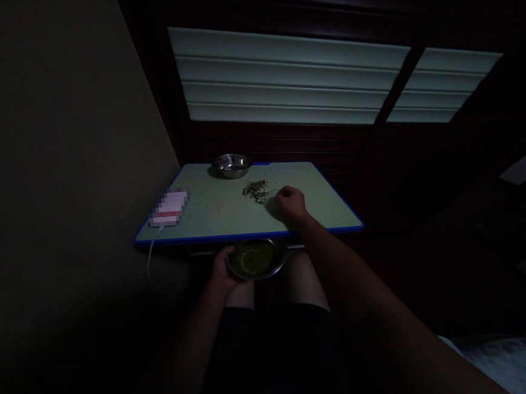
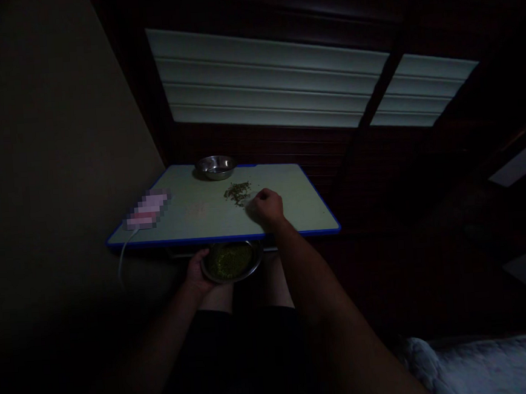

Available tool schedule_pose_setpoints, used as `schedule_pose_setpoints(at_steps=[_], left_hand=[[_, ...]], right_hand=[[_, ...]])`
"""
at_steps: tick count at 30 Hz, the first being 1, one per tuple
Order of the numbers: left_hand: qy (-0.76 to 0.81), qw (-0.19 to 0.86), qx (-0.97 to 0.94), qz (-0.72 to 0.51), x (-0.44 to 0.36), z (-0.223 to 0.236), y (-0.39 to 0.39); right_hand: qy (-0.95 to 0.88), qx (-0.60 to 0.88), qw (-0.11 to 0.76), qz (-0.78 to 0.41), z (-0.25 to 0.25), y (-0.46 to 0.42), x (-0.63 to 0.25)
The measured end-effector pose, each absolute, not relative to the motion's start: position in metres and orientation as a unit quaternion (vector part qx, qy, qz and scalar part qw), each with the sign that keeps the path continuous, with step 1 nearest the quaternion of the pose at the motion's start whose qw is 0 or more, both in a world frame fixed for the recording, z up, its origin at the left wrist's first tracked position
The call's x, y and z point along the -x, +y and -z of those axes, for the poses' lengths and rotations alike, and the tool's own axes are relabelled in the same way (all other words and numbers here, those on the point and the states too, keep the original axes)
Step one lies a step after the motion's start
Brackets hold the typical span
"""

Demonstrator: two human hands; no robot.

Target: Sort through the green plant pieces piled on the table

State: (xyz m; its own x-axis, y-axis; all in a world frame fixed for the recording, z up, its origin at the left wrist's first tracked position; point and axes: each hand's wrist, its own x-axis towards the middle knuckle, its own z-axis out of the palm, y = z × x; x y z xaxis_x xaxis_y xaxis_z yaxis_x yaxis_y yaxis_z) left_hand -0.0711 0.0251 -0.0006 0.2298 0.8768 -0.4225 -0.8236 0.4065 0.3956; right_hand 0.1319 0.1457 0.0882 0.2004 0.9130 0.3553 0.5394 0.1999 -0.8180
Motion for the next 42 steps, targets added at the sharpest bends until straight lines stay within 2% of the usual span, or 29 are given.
schedule_pose_setpoints(at_steps=[11,42], left_hand=[[0.311,0.779,-0.036,-0.544,0.0701,-0.0025,0.0237],[0.314,0.778,-0.034,-0.544,0.0705,-0.0016,0.0247]], right_hand=[[-0.606,0.618,0.472,-0.168,-0.0898,0.1449,-0.1319],[-0.609,0.599,0.480,-0.200,-0.0882,0.1457,-0.1319]])
